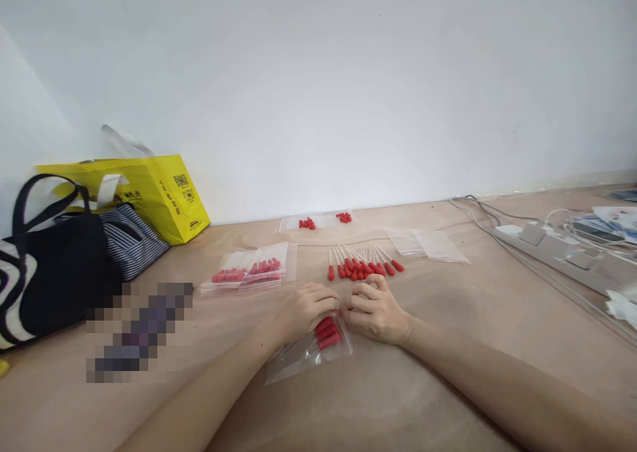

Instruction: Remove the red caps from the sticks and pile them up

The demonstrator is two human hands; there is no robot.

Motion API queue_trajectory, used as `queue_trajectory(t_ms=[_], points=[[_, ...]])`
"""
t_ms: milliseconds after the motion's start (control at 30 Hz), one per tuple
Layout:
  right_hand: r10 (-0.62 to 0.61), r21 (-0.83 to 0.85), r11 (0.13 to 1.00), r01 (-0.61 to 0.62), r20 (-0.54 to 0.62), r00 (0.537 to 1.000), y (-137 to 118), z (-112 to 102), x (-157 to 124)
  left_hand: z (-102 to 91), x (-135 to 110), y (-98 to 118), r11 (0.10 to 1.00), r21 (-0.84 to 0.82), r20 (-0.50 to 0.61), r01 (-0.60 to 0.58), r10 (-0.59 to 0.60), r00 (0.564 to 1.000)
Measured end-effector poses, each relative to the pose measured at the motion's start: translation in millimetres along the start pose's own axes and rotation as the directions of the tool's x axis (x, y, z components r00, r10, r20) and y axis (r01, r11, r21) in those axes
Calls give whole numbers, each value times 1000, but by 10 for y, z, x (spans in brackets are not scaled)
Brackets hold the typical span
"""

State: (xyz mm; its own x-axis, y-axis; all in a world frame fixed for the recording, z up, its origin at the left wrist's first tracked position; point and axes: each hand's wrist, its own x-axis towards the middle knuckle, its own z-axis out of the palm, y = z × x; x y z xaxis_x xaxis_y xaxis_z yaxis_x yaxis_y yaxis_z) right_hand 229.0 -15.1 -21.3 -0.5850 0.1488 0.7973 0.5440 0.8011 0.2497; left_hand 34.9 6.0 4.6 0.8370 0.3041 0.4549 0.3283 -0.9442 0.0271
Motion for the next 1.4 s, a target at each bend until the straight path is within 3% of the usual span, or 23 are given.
queue_trajectory(t_ms=[133, 333, 533, 633, 733, 833, 933, 1067, 1233, 1400], points=[[-15, -47, 999, 16, 18, 1000, 4, 6, -11, 54, -8, -31, 993, 80, -92, -92, 99, 991], [-91, -130, 985, 114, 171, 981, 51, 40, -3, 67, 10, -63, 970, 166, -9, -180, 184, 983], [-44, -73, 995, 72, 331, 943, 166, 21, -47, -17, -23, -148, 980, 164, 84, -113, 100, 991], [-38, -35, 998, 54, 356, 934, 228, -46, -66, -56, -28, -98, 995, 83, 50, 61, -65, 997], [17, 10, 1000, -23, 402, 916, 262, -114, -84, -83, -64, 84, 941, -54, 102, 335, -328, 939], [118, 117, 975, -187, 438, 891, 255, -156, -89, -94, -178, 303, 875, -63, 197, 480, -461, 865], [207, 269, 900, -344, 433, 878, 221, -150, -76, -86, -314, 412, 873, -35, 297, 486, -455, 839], [275, 413, 788, -456, 427, 861, 187, -107, -42, -81, -355, 361, 907, -36, 350, 420, -382, 855], [315, 425, 705, -569, 530, 787, 210, -109, -24, -113, -264, 280, 924, -18, 373, 381, -347, 860], [238, 481, 648, -591, 609, 757, 243, -159, 3, -100, -272, 271, 920, -30, 379, 392, -352, 856]])
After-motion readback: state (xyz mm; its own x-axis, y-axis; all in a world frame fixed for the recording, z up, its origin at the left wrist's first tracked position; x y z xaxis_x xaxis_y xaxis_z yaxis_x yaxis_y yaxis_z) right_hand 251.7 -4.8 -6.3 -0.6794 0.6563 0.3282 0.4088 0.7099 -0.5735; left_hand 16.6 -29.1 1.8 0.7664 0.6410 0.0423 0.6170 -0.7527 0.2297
